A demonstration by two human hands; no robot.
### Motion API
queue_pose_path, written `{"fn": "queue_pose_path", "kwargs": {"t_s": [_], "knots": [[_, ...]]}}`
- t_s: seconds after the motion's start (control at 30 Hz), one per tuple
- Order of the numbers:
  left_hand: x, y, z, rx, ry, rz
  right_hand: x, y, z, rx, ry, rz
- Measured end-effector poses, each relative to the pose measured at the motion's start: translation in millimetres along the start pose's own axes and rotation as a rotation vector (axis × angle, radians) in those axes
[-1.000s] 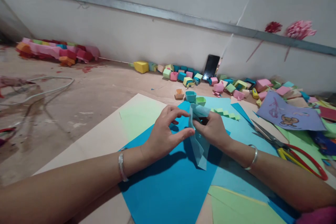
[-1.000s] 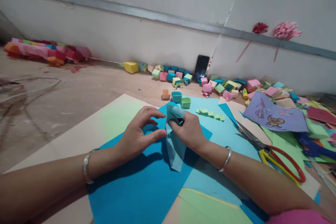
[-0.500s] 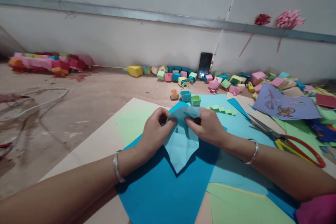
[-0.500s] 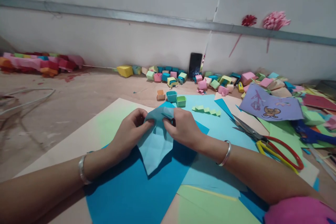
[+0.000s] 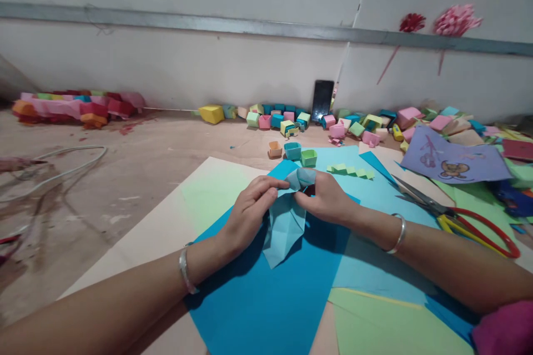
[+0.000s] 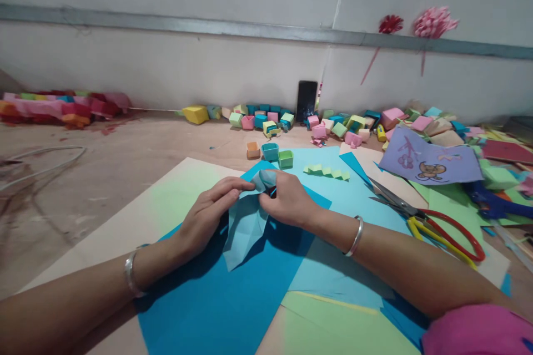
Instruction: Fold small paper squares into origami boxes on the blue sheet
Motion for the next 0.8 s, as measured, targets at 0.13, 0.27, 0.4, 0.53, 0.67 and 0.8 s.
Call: {"fn": "queue_pose_path", "kwargs": {"t_s": [0.13, 0.27, 0.4, 0.53, 0.67, 0.8], "knots": [[0.3, -3.7, -2.0, 0.097, -0.027, 0.160, -0.2, 1.1, 0.6, -0.054, -0.024, -0.040], [0.4, -5.7, -5.3, 0.121, -0.038, 0.136, -0.1, -0.3, 2.0, -0.085, -0.028, -0.049], [-1.2, -8.9, -5.8, 0.109, 0.017, 0.116, 0.7, -2.3, 3.3, -0.063, -0.044, -0.008], [-0.9, -10.7, -6.3, 0.124, 0.008, 0.158, 0.9, -3.3, 5.2, -0.041, -0.038, 0.010], [0.0, -9.1, -6.0, 0.200, 0.015, 0.192, 1.8, -8.9, 7.8, -0.069, -0.011, 0.089], [-0.9, -7.5, -5.3, 0.198, 0.007, 0.241, 3.7, -13.1, 9.7, -0.017, 0.017, 0.123]]}}
Point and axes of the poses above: each hand's wrist, its own x-axis away from the middle knuckle, its own z-axis out of the back of the hand, y = z × x, the point moved 2 cm from there along -x, towards the middle knuckle, and after that the axes turned 11 degrees about y, right-handed, at the moved point
